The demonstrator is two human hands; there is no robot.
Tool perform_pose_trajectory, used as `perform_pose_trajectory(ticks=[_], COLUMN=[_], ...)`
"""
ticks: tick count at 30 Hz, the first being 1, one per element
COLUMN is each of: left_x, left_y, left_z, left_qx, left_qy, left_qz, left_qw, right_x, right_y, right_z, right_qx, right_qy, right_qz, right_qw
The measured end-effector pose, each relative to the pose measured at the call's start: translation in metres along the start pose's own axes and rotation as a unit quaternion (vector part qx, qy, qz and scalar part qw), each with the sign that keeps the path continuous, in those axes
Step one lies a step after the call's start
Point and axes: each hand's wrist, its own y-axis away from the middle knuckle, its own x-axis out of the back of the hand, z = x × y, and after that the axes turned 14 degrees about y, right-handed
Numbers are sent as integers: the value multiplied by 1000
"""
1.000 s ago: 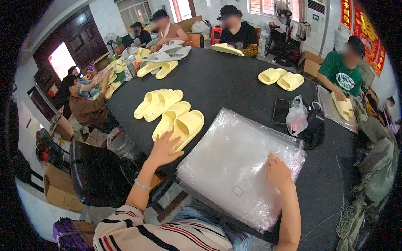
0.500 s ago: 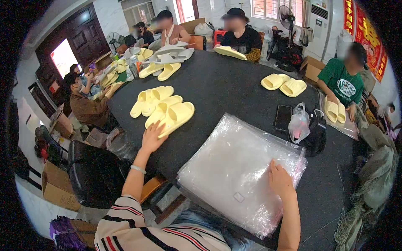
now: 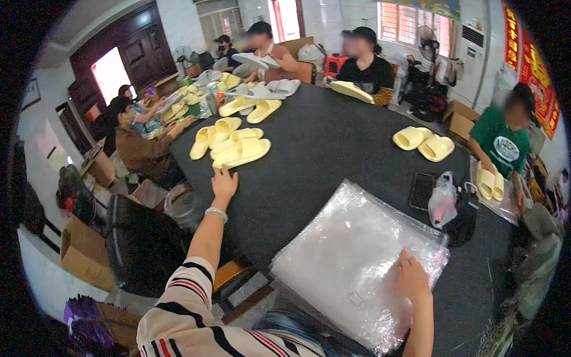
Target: The person places pairs of yellow and white plastic slippers into clear plastic bags on a table. They repeatedly pick up slippers, insert them into bags, and set the packaged pairs aside while other workers perform similar tasks nearby.
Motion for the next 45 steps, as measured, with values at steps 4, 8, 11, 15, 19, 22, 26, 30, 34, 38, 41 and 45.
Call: perform_pose_trajectory(ticks=[4, 8, 11, 15, 19, 22, 26, 30, 34, 38, 41, 45], left_x=[5, 6, 11, 19, 23, 23, 26, 25, 24, 24, 24, 26], left_y=[1, 8, 16, 27, 27, 29, 28, 28, 27, 28, 28, 29], left_z=[10, 6, 13, 25, 28, 26, 26, 29, 25, 23, 26, 33], left_qx=[21, 33, 53, 34, 40, 37, 38, 34, 33, 34, 34, 36], left_qy=[7, -5, -66, -64, -62, -60, -57, -49, -48, -48, -48, -51], left_qz=[-28, -50, -130, -158, -158, -150, -147, -139, -131, -132, -128, -138], left_qw=[999, 998, 988, 985, 985, 986, 987, 988, 990, 989, 990, 988], right_x=[-14, -9, -14, -19, -16, -13, -10, -14, -12, -10, -7, -7], right_y=[-1, -3, -4, -3, 1, -1, -3, -4, -3, -2, -1, 1], right_z=[9, 5, 5, 11, 8, 9, 9, 12, 10, 9, 8, 9], right_qx=[-4, 19, 12, 20, 16, 16, 20, 15, 17, 15, 6, 8], right_qy=[-2, 0, -19, -30, -25, -24, -22, -15, -22, -24, -16, -21], right_qz=[5, 32, 44, 58, 53, 45, 37, 27, 24, 20, 17, 15], right_qw=[1000, 999, 999, 998, 998, 999, 999, 999, 999, 999, 1000, 1000])
